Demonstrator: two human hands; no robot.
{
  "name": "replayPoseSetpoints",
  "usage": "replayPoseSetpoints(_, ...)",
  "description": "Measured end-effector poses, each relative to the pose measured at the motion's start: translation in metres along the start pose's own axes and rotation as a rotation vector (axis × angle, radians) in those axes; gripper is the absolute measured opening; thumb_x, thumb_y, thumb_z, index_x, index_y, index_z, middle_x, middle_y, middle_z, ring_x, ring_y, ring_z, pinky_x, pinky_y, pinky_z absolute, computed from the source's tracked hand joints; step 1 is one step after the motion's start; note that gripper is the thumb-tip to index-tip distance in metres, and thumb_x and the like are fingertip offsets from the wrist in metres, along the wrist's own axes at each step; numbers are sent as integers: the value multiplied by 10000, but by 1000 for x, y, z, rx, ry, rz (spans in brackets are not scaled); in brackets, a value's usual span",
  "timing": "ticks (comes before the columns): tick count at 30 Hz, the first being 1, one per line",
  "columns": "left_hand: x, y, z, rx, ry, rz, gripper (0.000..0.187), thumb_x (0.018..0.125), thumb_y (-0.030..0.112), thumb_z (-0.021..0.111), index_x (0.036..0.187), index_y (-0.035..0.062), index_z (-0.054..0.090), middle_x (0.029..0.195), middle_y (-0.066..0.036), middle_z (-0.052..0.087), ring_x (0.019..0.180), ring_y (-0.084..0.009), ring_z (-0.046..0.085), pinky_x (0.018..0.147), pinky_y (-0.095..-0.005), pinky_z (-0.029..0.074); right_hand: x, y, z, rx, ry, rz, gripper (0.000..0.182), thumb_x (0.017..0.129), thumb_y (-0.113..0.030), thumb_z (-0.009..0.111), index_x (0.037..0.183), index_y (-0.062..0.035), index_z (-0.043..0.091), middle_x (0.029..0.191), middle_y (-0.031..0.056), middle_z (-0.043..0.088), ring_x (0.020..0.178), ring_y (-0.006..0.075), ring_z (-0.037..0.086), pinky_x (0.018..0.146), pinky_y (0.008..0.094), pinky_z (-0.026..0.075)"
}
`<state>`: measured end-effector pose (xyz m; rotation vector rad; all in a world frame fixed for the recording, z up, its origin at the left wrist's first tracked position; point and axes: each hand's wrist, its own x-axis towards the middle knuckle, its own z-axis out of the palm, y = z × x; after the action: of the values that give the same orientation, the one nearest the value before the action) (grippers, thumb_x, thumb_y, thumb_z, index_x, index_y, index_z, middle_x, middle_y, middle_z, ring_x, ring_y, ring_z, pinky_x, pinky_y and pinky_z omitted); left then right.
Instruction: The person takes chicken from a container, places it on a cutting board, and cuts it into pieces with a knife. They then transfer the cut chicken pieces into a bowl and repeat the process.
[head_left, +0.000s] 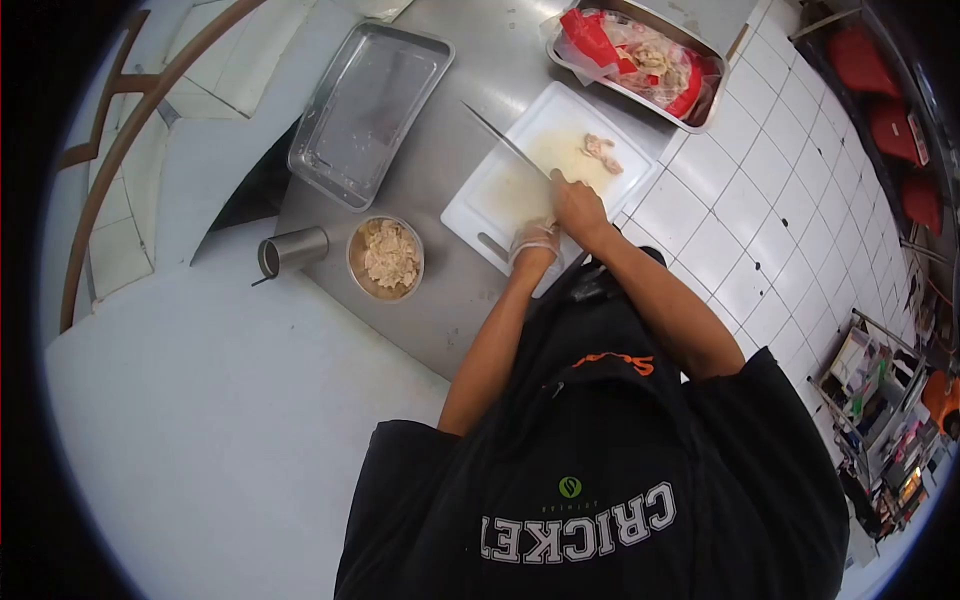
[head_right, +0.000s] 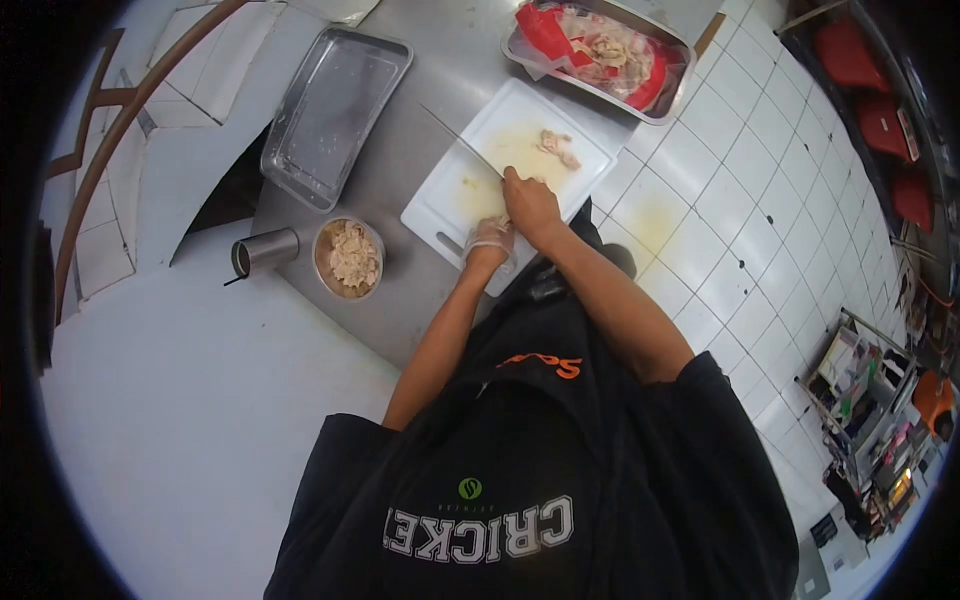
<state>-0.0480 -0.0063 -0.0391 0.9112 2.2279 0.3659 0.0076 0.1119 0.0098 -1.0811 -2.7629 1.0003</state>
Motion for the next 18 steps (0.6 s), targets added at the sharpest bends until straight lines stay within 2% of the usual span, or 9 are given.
replayPoseSetpoints(3, -1, -2, -10, 123, -122, 104, 289, 946, 170, 462, 1169, 74, 617, 1059, -209, 676, 1004, -399, 638, 871, -470, 497, -7, 7, -10, 64, -63, 17, 228, 984, -266, 496, 1031, -44, 522, 764, 271, 658, 738, 485, 652, 667, 574, 520)
replayPoseSetpoints(6, 7, -29, 5, 171, -105, 272, 267, 948, 149, 447, 1131, 72, 626, 1061, -224, 673, 972, -384, 652, 856, -477, 500, -22, 40, -30, 114, 15, 1, 232, 984, -273, 505, 1040, -50, 537, 769, 267, 658, 742, 496, 641, 676, 576, 512)
replayPoseSetpoints(8, 4, -36, 6, 122, -149, 246, 263, 956, 142, 435, 1118, 71, 629, 1025, -225, 678, 943, -378, 658, 849, -472, 504, -41, 45, -51, 91, -42, 47, 248, 984, -270, 518, 1065, -37, 550, 763, 274, 654, 747, 492, 635, 696, 584, 499)
replayPoseSetpoints(10, 6, -40, 7, 96, -84, 273, 293, 967, 229, 428, 1071, 65, 646, 993, -227, 678, 932, -397, 647, 851, -475, 490, -62, 49, -62, 44, -47, 22, 245, 986, -270, 520, 1090, -52, 559, 743, 272, 649, 742, 495, 627, 688, 586, 492)
replayPoseSetpoints(12, -2, -44, 12, 86, 76, 351, 436, 981, 410, 426, 991, 53, 676, 963, -230, 674, 940, -440, 617, 861, -486, 458, -83, 50, -56, -6, -64, 23, 236, 986, -287, 519, 1086, -76, 553, 708, 261, 639, 711, 491, 633, 657, 586, 500)
replayPoseSetpoints(15, -17, -34, -2, -193, 128, 165, 367, 970, 363, 466, 994, 57, 668, 953, -224, 669, 919, -423, 613, 833, -486, 465, -102, 57, -37, -46, -101, 81, 245, 989, -317, 510, 1088, -97, 550, 693, 259, 635, 692, 482, 641, 634, 589, 506)
replayPoseSetpoints(18, -49, -1, -48, -398, 46, -12, 279, 935, 292, 534, 978, 42, 650, 929, -225, 662, 902, -411, 613, 816, -479, 474, -104, 52, -29, -50, -81, 124, 269, 974, -303, 527, 1123, -81, 559, 726, 236, 658, 712, 437, 667, 626, 566, 518)
